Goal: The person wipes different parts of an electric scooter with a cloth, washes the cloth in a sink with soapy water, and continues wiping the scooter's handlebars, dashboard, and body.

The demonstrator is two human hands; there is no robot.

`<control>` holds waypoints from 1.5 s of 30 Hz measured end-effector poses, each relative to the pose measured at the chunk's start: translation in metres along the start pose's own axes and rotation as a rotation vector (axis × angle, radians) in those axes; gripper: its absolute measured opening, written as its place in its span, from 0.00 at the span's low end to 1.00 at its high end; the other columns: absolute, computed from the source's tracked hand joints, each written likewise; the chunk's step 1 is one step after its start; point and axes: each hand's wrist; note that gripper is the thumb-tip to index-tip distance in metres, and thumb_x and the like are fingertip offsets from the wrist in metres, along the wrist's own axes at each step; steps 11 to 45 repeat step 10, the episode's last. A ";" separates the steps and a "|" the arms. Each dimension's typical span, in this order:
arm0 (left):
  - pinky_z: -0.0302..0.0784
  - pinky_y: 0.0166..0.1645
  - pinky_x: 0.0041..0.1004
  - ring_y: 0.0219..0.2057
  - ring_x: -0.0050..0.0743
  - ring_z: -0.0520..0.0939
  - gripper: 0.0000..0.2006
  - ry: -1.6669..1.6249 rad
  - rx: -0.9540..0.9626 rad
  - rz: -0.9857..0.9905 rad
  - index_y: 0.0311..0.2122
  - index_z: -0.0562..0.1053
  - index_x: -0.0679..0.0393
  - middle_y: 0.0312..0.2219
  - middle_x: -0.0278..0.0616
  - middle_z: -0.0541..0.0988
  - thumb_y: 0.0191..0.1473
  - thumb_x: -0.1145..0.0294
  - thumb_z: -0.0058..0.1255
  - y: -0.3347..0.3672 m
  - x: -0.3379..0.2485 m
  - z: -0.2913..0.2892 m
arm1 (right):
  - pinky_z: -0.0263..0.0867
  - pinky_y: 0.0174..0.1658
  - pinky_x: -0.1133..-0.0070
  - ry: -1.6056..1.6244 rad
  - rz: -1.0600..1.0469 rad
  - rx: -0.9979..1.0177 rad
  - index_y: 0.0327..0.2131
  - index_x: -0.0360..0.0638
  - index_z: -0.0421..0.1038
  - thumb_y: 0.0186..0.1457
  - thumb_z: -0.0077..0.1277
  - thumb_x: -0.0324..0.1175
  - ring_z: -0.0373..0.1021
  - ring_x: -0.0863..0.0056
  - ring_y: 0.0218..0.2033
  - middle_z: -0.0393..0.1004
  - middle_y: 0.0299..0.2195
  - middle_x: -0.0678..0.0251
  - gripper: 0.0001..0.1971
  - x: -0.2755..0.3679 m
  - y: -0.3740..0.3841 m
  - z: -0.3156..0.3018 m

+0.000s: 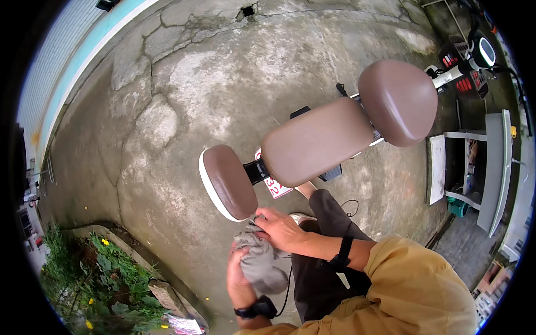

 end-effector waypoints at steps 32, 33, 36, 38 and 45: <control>0.65 0.56 0.38 0.53 0.43 0.69 0.30 0.178 -0.037 0.270 0.59 0.56 0.57 0.53 0.43 0.66 0.55 0.52 0.44 0.121 -0.037 0.056 | 0.67 0.37 0.73 0.138 0.421 -0.086 0.36 0.39 0.71 0.51 0.48 0.26 0.71 0.61 0.32 0.72 0.34 0.56 0.07 -0.059 0.006 -0.082; 0.65 0.56 0.38 0.53 0.43 0.69 0.30 0.178 -0.037 0.270 0.59 0.56 0.57 0.53 0.43 0.66 0.55 0.52 0.44 0.121 -0.037 0.056 | 0.67 0.37 0.73 0.138 0.421 -0.086 0.36 0.39 0.71 0.51 0.48 0.26 0.71 0.61 0.32 0.72 0.34 0.56 0.07 -0.059 0.006 -0.082; 0.65 0.56 0.38 0.53 0.43 0.69 0.30 0.178 -0.037 0.270 0.59 0.56 0.57 0.53 0.43 0.66 0.55 0.52 0.44 0.121 -0.037 0.056 | 0.67 0.37 0.73 0.138 0.421 -0.086 0.36 0.39 0.71 0.51 0.48 0.26 0.71 0.61 0.32 0.72 0.34 0.56 0.07 -0.059 0.006 -0.082; 0.65 0.56 0.38 0.53 0.43 0.69 0.30 0.178 -0.037 0.270 0.59 0.56 0.57 0.53 0.43 0.66 0.55 0.52 0.44 0.121 -0.037 0.056 | 0.67 0.37 0.73 0.138 0.421 -0.086 0.36 0.39 0.71 0.51 0.48 0.26 0.71 0.61 0.32 0.72 0.34 0.56 0.07 -0.059 0.006 -0.082; 0.65 0.56 0.38 0.53 0.43 0.69 0.30 0.178 -0.037 0.270 0.59 0.56 0.57 0.53 0.43 0.66 0.55 0.52 0.44 0.121 -0.037 0.056 | 0.67 0.37 0.73 0.138 0.421 -0.086 0.36 0.39 0.71 0.51 0.48 0.26 0.71 0.61 0.32 0.72 0.34 0.56 0.07 -0.059 0.006 -0.082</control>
Point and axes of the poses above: each hand's wrist, its own y-axis towards the middle knuckle, its own z-axis out of the palm, x = y × z
